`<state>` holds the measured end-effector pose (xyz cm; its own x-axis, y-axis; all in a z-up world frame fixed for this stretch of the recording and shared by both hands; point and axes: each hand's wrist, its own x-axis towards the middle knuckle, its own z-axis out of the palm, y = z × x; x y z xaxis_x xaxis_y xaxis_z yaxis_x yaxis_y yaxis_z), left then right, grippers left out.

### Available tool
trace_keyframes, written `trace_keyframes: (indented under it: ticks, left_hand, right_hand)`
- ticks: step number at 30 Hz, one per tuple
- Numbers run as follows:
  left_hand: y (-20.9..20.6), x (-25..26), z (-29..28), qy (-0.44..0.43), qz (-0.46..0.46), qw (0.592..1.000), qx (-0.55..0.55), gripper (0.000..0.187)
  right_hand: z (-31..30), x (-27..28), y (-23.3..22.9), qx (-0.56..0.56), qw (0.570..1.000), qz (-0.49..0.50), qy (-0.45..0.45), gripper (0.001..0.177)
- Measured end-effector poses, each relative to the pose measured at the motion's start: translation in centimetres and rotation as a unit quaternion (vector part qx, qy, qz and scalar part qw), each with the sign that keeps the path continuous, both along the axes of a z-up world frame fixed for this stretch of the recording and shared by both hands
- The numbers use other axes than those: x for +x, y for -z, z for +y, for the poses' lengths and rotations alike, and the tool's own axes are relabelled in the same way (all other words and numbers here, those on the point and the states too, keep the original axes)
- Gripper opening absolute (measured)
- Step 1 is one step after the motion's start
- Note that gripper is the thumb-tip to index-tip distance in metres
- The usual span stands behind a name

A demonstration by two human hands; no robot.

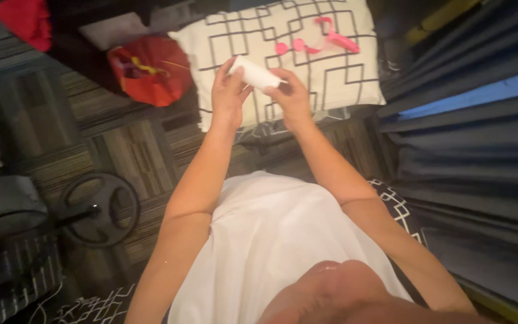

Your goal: The person uses a pink lint roller to clean two patterned pillows on a bed. They roll the device over the surfaces, peel off used adhesive sheets, and replace them with fresh ones from a roll before continuing to clean the pillows.

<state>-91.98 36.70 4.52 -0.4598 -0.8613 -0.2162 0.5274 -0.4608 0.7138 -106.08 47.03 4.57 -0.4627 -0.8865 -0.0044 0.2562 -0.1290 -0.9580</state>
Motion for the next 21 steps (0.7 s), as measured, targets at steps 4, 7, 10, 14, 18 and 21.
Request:
trace_keyframes:
  ticks: [4, 7, 10, 14, 18, 21]
  left_hand:
    - [2.4, -3.5, 0.8, -0.030, -0.005, 0.995, 0.091, 0.039]
    - [4.2, -5.3, 1.2, -0.040, 0.006, 0.995, 0.089, 0.035]
    - [6.0, -6.5, 0.9, -0.046, -0.004, 0.995, 0.085, 0.031]
    - [8.0, -6.6, -1.0, -0.085, -0.027, 0.990, 0.105, 0.026]
    - [8.9, -5.4, -3.8, -0.076, 0.026, 0.993, 0.081, 0.028]
    - [8.8, -5.4, -5.1, -0.055, 0.084, 0.986, 0.136, 0.033]
  right_hand:
    - [0.4, -2.3, 2.0, -0.006, 1.000, 0.000, -0.007, 0.044]
    - [0.6, -4.5, 2.8, -0.008, 1.000, -0.014, -0.010, 0.043]
    - [0.3, -6.4, 4.1, 0.029, 0.999, -0.012, -0.031, 0.043]
    - [-1.2, -10.4, 6.9, 0.058, 0.992, 0.040, -0.103, 0.043]
    - [-5.4, -16.7, 9.8, 0.131, 0.950, 0.284, -0.019, 0.037]
    - [-8.5, -20.0, 12.0, 0.089, 0.825, 0.557, -0.033, 0.035]
